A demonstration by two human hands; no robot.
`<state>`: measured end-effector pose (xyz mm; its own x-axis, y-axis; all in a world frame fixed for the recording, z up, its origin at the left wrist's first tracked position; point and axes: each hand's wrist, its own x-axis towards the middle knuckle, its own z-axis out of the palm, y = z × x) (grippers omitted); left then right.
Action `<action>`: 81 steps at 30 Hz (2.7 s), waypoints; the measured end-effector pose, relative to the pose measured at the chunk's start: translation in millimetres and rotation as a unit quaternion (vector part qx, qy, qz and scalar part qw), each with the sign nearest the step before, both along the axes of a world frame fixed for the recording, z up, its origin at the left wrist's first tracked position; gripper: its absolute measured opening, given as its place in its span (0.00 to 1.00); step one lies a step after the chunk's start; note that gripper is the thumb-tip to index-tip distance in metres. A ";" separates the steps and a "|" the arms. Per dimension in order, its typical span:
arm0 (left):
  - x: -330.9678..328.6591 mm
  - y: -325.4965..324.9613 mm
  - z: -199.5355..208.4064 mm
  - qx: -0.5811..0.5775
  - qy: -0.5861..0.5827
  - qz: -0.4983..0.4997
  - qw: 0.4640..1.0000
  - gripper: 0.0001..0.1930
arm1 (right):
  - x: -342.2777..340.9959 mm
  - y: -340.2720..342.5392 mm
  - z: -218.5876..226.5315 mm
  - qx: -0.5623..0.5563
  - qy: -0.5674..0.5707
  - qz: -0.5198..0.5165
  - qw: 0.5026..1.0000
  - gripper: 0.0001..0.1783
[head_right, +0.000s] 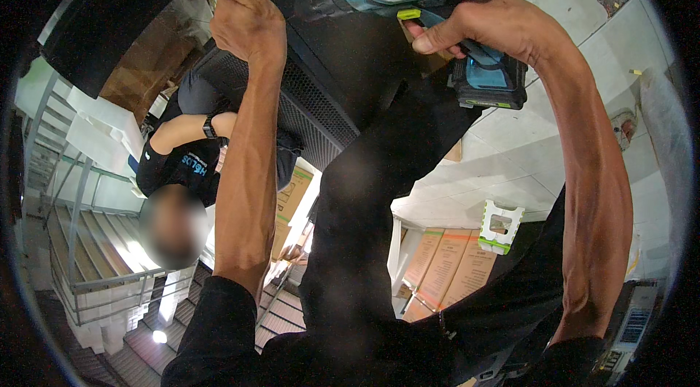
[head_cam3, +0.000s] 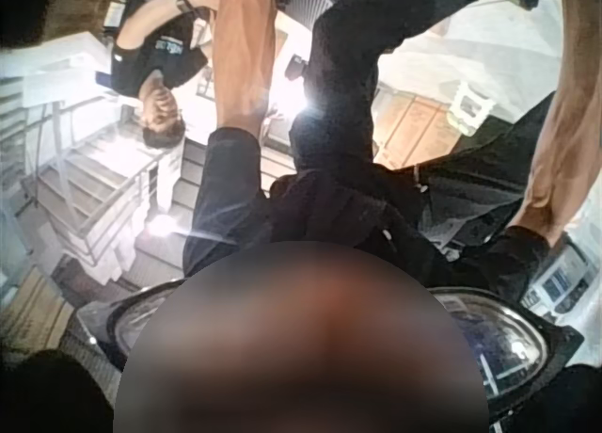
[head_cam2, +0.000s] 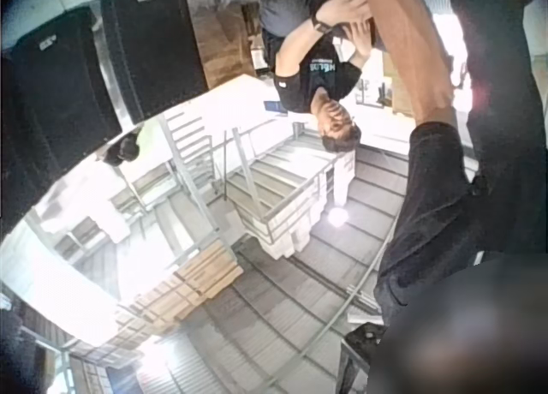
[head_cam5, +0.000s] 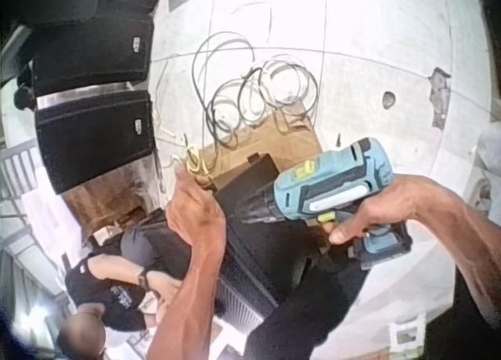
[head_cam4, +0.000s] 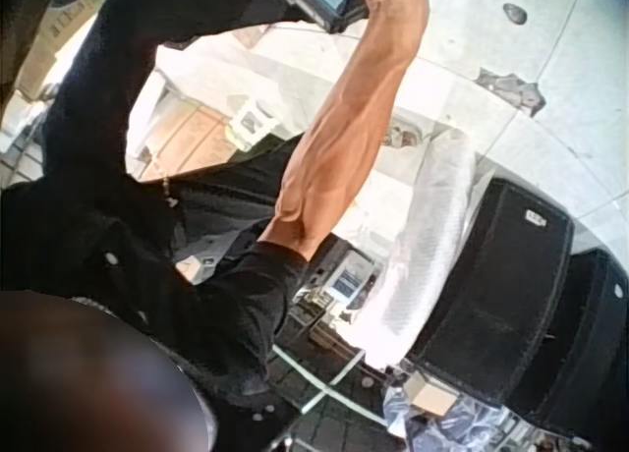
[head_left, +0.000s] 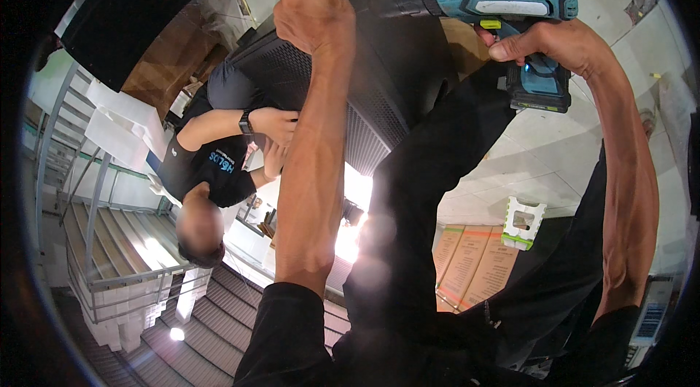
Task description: The person uses a cordless drill to attach a black metal bracket to a large black speaker while a coworker holds the speaker steady. The person positions the bracket, drives screws into the speaker, and then removes the bracket after a brief inspection.
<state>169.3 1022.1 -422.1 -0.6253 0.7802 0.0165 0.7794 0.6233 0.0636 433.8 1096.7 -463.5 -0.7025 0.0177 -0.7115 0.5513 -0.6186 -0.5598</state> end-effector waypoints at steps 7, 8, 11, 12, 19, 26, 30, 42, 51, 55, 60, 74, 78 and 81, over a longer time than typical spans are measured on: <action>4.7 0.4 1.4 0.001 0.002 0.010 1.000 0.43 | 0.6 -4.0 -7.1 0.002 0.010 -0.007 1.000 0.20; 5.3 0.2 1.3 0.000 0.005 0.012 1.000 0.43 | 0.4 -2.6 -6.3 0.005 0.011 -0.005 1.000 0.20; 2.5 -0.3 0.7 0.007 0.010 0.001 1.000 0.43 | 4.0 -7.4 -14.6 0.025 -0.018 0.009 0.999 0.22; 3.0 0.0 0.3 0.008 0.008 0.003 1.000 0.43 | 5.3 -8.9 -17.5 0.033 -0.033 0.015 0.999 0.23; 5.7 1.7 0.3 0.012 0.006 0.006 1.000 0.43 | 4.2 -9.1 -14.2 0.033 -0.001 -0.032 0.999 0.23; 2.8 0.8 0.0 0.006 0.023 -0.006 1.000 0.43 | 1.7 -2.8 -13.6 0.000 0.012 -0.004 1.000 0.26; 2.3 -0.4 -0.3 0.019 -0.004 -0.009 1.000 0.42 | 7.3 -12.1 -22.7 0.034 -0.029 -0.028 0.999 0.29; 3.2 0.1 -1.5 0.034 -0.012 0.001 0.999 0.40 | 11.0 -23.3 -41.6 0.043 0.010 -0.055 0.998 0.28; -12.4 -25.2 20.8 0.183 -0.146 -0.024 0.972 0.24 | 124.8 -17.3 -52.2 0.000 -0.039 -0.138 0.990 0.30; -8.4 -77.2 11.8 0.123 -0.082 -0.048 0.988 0.42 | 196.4 -62.9 -9.3 -0.044 -0.153 -0.179 0.971 0.27; 0.7 -92.6 14.9 -0.043 -0.005 0.067 0.997 0.67 | 239.7 -123.6 32.6 -0.126 -0.182 -0.222 0.950 0.26; 2.0 -96.7 -10.2 -0.039 0.049 0.099 0.993 0.55 | 220.4 -108.5 108.0 -0.152 -0.163 -0.173 0.959 0.26; 8.0 -84.3 -2.0 0.003 0.035 0.100 0.994 0.52 | 220.7 -94.6 116.2 -0.158 -0.154 -0.196 0.956 0.29; 14.2 -79.2 -12.5 -0.002 0.074 0.092 0.993 0.51 | 211.9 -97.9 120.2 -0.151 -0.137 -0.201 0.958 0.29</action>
<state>183.5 942.9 -434.6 -0.7488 0.6527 0.1155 0.6523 0.7565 -0.0465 645.7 998.7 -343.3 -0.4687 0.0123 -0.8833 0.3340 -0.9232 -0.1901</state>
